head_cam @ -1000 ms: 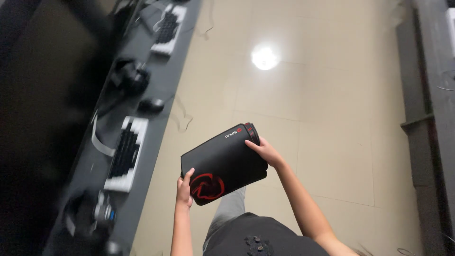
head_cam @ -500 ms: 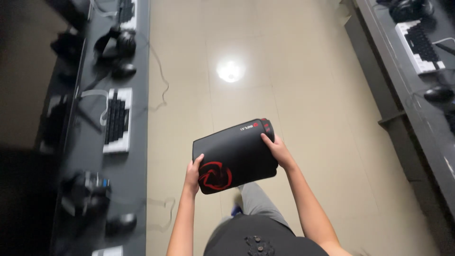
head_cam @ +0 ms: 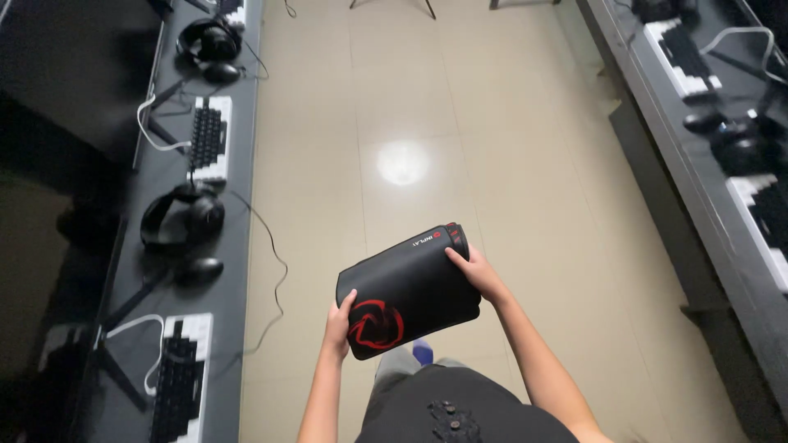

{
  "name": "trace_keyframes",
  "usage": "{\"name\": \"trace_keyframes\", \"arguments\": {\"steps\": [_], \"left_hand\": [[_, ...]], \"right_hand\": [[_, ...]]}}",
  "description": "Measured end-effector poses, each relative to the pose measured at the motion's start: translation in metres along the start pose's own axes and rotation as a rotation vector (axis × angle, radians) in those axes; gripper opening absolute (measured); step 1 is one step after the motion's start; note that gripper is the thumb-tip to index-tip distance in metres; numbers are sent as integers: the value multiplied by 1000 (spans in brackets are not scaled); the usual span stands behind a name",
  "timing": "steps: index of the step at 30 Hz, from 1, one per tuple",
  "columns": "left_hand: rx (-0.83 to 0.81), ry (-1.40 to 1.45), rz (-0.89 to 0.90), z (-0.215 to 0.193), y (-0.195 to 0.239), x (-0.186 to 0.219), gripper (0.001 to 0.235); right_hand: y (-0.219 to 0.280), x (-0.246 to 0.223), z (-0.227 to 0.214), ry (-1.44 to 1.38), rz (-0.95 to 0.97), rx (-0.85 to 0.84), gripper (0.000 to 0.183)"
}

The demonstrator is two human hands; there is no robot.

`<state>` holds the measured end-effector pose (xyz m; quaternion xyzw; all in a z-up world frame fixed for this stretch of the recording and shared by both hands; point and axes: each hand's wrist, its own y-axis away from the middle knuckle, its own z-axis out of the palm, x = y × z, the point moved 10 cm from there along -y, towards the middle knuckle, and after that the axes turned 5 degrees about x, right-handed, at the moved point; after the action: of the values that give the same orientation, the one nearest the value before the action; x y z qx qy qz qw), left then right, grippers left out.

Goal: The person wipes a white plastic chair with a red cloth, then uses a duster to clean the same chair. They move the chair to a different location and place a black mousepad on a desk, followed by positioning a computer mouse on the mousepad.

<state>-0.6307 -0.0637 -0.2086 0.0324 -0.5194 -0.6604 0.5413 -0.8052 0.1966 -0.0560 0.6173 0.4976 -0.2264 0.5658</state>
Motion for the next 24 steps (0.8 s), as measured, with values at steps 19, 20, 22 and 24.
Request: {"name": "trace_keyframes", "arguments": {"steps": [19,20,22,24], "left_hand": [[-48,-210,198,192,-510,300,46],[-79,-245,223,205,-534,316,45],[-108,-292,260,227,-588,356,44],[-112,-394,275,251,-640,385,44]], "right_hand": [[-559,-110,3,-6,75,66,55],[-585,-110,-1,-20,76,101,55],[-646,-115,1,-48,69,131,55],[-703,-117,-4,-86,57,150,55]]}}
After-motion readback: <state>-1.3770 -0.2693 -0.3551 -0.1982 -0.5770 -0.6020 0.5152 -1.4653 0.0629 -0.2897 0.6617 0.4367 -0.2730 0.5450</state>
